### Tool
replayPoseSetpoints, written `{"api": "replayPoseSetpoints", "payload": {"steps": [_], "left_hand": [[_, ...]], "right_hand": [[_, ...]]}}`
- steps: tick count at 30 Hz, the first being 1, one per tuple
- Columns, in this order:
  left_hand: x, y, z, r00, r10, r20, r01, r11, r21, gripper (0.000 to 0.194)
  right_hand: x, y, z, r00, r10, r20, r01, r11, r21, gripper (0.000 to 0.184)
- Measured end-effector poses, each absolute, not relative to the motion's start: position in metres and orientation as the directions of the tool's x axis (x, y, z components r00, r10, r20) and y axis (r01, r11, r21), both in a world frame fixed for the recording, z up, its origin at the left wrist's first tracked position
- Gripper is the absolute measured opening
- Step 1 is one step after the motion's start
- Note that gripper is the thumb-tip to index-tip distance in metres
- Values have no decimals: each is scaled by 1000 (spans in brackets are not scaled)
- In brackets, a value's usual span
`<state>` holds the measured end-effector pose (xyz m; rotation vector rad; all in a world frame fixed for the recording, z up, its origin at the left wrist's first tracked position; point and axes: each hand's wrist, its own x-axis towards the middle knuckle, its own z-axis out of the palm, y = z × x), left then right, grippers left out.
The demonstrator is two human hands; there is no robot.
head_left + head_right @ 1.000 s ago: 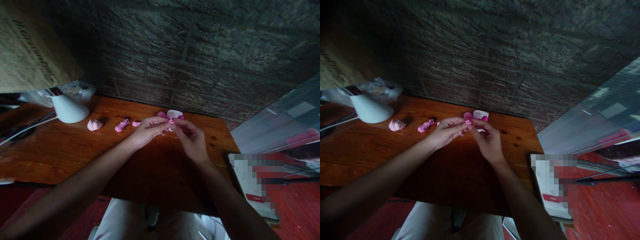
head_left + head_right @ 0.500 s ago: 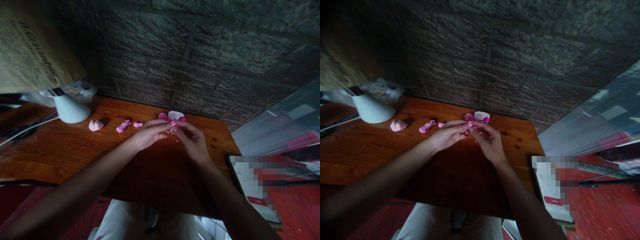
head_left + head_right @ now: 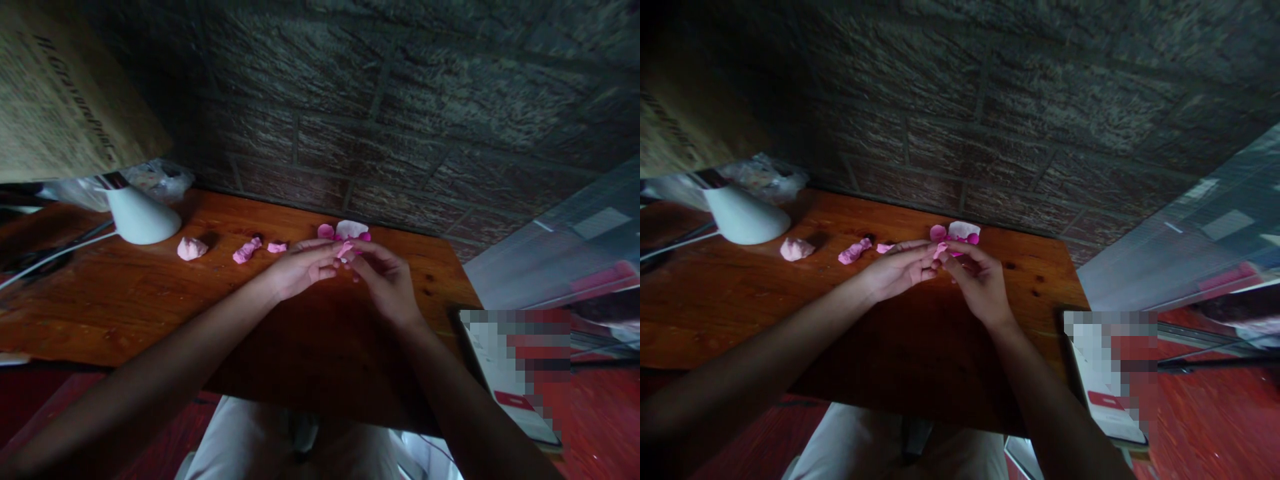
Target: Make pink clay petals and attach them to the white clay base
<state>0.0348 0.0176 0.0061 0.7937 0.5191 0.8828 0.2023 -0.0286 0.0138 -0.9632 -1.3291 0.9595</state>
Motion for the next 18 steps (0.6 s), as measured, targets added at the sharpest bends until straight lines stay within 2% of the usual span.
{"api": "replayPoseSetpoints", "payload": {"steps": [10,18], "left_hand": [[38,13,4,533,846,1,-489,307,817,31],[42,10,6,567,823,-28,-517,382,766,33]], "right_hand": [[201,-29,15,35,949,313,-20,314,-949,20],[200,-30,16,46,940,339,12,339,-941,20]]}}
